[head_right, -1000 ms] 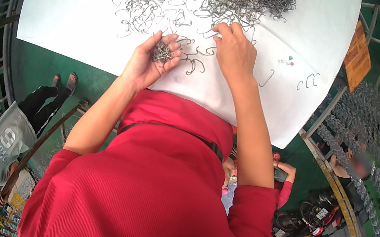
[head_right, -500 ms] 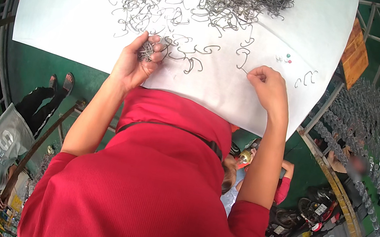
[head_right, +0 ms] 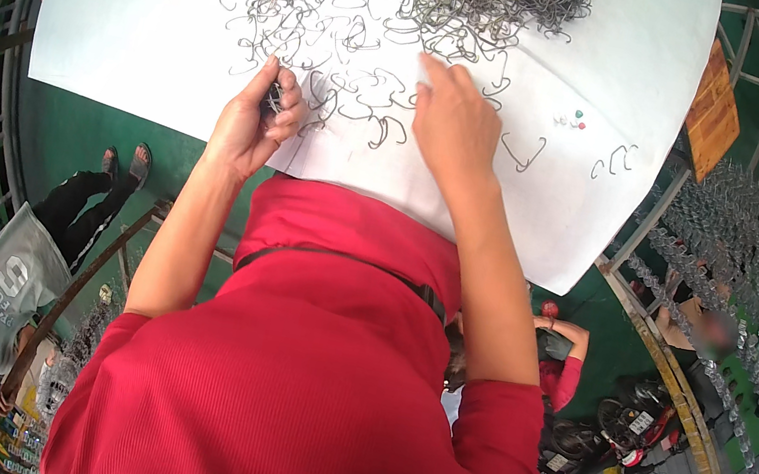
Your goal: The person sorts through a pile of wire hooks on a table, picking up individual hooks and moving them into a smaller pile in their left hand.
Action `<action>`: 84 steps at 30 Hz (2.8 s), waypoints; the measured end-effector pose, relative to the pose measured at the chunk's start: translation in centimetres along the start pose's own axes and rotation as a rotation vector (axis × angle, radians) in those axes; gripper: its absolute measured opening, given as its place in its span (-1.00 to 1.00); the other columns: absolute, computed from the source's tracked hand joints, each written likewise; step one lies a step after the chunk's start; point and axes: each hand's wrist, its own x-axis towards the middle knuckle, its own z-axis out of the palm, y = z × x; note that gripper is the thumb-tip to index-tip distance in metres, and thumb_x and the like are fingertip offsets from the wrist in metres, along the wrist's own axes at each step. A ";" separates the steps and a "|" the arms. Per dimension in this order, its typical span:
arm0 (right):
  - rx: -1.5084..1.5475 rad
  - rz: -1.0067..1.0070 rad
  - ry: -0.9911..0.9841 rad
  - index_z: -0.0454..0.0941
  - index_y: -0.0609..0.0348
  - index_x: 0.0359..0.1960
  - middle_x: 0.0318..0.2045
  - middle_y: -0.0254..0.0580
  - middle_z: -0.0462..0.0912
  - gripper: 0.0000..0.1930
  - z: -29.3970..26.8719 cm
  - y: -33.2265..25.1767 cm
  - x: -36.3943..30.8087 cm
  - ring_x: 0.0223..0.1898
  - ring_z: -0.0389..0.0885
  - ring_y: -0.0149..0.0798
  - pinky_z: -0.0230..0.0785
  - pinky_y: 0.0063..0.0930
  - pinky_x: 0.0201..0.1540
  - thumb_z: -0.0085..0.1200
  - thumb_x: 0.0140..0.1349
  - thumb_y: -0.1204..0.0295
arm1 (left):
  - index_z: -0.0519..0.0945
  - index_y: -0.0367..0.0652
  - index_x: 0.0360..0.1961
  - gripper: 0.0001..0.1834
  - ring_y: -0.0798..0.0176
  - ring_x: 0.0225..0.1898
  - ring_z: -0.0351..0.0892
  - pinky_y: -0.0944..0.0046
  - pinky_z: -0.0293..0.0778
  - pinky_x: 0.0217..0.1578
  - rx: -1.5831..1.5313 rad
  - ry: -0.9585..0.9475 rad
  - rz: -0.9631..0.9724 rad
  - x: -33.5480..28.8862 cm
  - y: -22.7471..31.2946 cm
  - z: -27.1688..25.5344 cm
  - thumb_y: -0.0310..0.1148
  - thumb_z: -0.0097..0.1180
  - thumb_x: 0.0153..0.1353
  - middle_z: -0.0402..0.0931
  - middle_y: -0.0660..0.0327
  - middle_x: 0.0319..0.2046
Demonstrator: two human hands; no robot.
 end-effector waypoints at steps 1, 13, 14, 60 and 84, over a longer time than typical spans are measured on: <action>-0.039 0.013 0.021 0.50 -0.04 -0.05 -0.40 -0.25 0.51 -0.71 0.1 0.4 0.3 -0.36 0.53 -0.14 0.38 -0.29 -0.28 -0.02 0.17 0.38 | 0.37 -0.15 -0.45 -0.68 0.45 -0.61 0.22 0.50 0.15 -0.69 0.083 0.058 0.037 -0.1 -0.1 0.2 -0.16 -0.22 0.36 0.29 0.29 -0.58; -0.042 -0.179 0.183 0.58 0.05 -0.38 -0.42 -0.24 0.51 -0.89 -0.5 2.6 5.7 -0.42 0.56 -0.09 0.40 -0.26 -0.37 0.15 0.02 0.41 | 0.45 -0.26 -0.33 -0.58 0.33 -0.46 0.36 0.41 0.27 -0.51 0.089 -0.015 0.058 0.1 0.6 0.5 -0.08 -0.25 0.34 0.40 0.20 -0.46; -0.107 -0.152 0.128 0.58 0.05 -0.40 -0.42 -0.24 0.52 -0.90 -0.7 2.6 5.7 -0.41 0.56 -0.09 0.40 -0.26 -0.35 0.15 0.02 0.41 | 0.45 -0.26 -0.33 -0.58 0.32 -0.46 0.36 0.41 0.27 -0.51 0.075 -0.017 0.062 0.0 0.6 0.4 -0.09 -0.25 0.34 0.40 0.20 -0.47; 0.657 0.320 -0.125 0.57 0.29 -0.47 -0.55 -0.20 0.61 -0.78 -0.9 0.7 2.0 -0.50 0.52 -0.41 0.35 -0.53 -0.40 0.15 0.01 0.34 | 0.29 -0.47 0.05 -0.49 -0.04 0.03 0.43 0.14 0.48 0.01 -0.202 -0.037 -0.099 2.1 -1.4 2.0 -0.17 -0.39 0.37 0.35 -0.14 -0.01; 0.172 -0.068 0.133 0.59 0.02 -0.38 -0.44 -0.31 0.53 -0.92 0.4 -1.1 4.8 -0.46 0.55 -0.23 0.37 -0.32 -0.39 0.11 0.07 0.40 | 0.39 -0.31 -0.15 -0.71 0.18 -0.25 0.43 0.26 0.51 -0.22 -0.385 0.029 0.101 0.2 1.6 -3.8 -0.27 -0.19 0.33 0.38 0.08 -0.29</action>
